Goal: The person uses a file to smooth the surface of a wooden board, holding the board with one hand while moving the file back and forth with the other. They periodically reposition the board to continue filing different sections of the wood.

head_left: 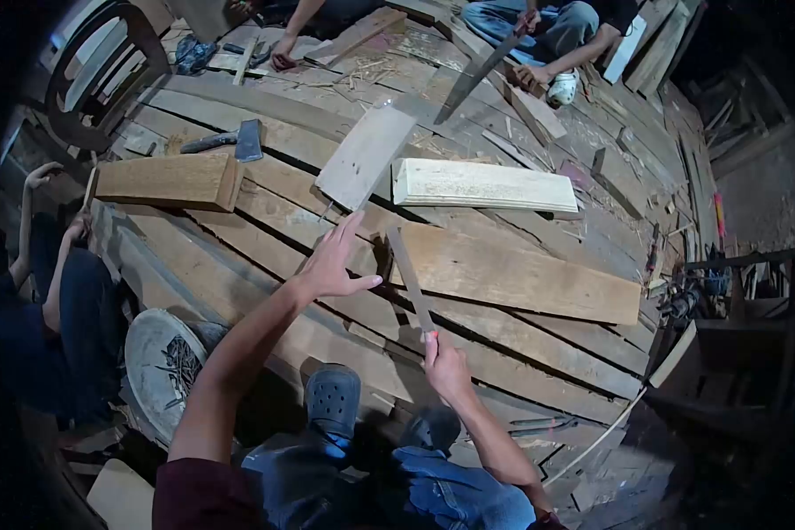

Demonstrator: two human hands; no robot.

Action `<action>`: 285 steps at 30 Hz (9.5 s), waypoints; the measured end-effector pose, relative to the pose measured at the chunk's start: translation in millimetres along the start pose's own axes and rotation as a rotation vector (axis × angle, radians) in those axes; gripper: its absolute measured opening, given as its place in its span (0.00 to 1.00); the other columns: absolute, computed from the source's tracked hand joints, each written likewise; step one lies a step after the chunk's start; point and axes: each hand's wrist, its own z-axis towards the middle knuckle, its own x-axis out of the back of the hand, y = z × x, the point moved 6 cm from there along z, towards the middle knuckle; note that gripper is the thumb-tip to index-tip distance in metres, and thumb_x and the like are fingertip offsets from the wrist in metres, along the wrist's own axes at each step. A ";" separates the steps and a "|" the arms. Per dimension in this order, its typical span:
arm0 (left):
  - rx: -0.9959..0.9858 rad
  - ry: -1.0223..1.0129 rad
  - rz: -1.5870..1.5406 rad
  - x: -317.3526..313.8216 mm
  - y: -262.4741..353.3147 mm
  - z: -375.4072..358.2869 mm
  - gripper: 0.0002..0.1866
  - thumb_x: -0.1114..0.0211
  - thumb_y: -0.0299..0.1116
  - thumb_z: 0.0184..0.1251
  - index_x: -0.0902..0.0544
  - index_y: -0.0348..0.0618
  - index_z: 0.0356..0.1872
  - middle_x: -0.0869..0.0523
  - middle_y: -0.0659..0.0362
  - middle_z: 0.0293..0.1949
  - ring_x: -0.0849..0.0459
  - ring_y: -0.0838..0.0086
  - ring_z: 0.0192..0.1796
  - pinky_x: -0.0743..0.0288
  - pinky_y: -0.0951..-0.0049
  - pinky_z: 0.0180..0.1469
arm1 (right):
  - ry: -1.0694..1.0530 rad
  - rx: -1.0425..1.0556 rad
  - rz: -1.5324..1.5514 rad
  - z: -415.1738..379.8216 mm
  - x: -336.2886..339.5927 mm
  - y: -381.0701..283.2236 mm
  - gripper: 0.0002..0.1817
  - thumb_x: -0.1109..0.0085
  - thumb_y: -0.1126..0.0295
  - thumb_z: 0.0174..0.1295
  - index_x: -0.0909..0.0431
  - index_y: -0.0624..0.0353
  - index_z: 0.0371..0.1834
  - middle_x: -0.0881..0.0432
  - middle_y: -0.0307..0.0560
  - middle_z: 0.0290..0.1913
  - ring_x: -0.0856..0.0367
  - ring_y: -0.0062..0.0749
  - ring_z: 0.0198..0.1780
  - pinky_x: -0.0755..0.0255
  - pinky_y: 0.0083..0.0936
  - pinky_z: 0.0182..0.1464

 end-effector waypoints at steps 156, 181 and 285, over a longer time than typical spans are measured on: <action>1.058 -0.206 -0.967 -147.9 97.0 -112.3 0.30 0.62 0.58 0.85 0.27 0.40 0.36 0.22 0.57 0.21 0.22 0.69 0.18 0.28 0.67 0.21 | 0.117 0.667 -0.372 117.4 -20.6 -104.1 0.55 0.53 0.34 0.69 0.55 0.71 0.82 0.59 0.79 0.81 0.64 0.73 0.83 0.65 0.61 0.81; 1.017 -0.376 -1.027 -150.1 100.5 -76.3 0.31 0.61 0.60 0.84 0.28 0.39 0.38 0.20 0.55 0.23 0.18 0.67 0.21 0.24 0.65 0.25 | 0.174 0.633 -0.413 141.8 0.0 -90.2 0.53 0.55 0.34 0.70 0.53 0.72 0.81 0.55 0.80 0.80 0.59 0.71 0.83 0.63 0.57 0.82; -0.517 0.076 -0.347 -39.1 142.3 -87.4 0.07 0.23 0.28 0.54 0.14 0.42 0.26 0.17 0.58 0.22 0.18 0.64 0.23 0.26 0.67 0.26 | -0.300 0.196 0.206 -36.0 -62.9 -14.1 0.15 0.41 0.71 0.60 0.21 0.65 0.50 0.16 0.68 0.30 0.15 0.68 0.37 0.20 0.53 0.41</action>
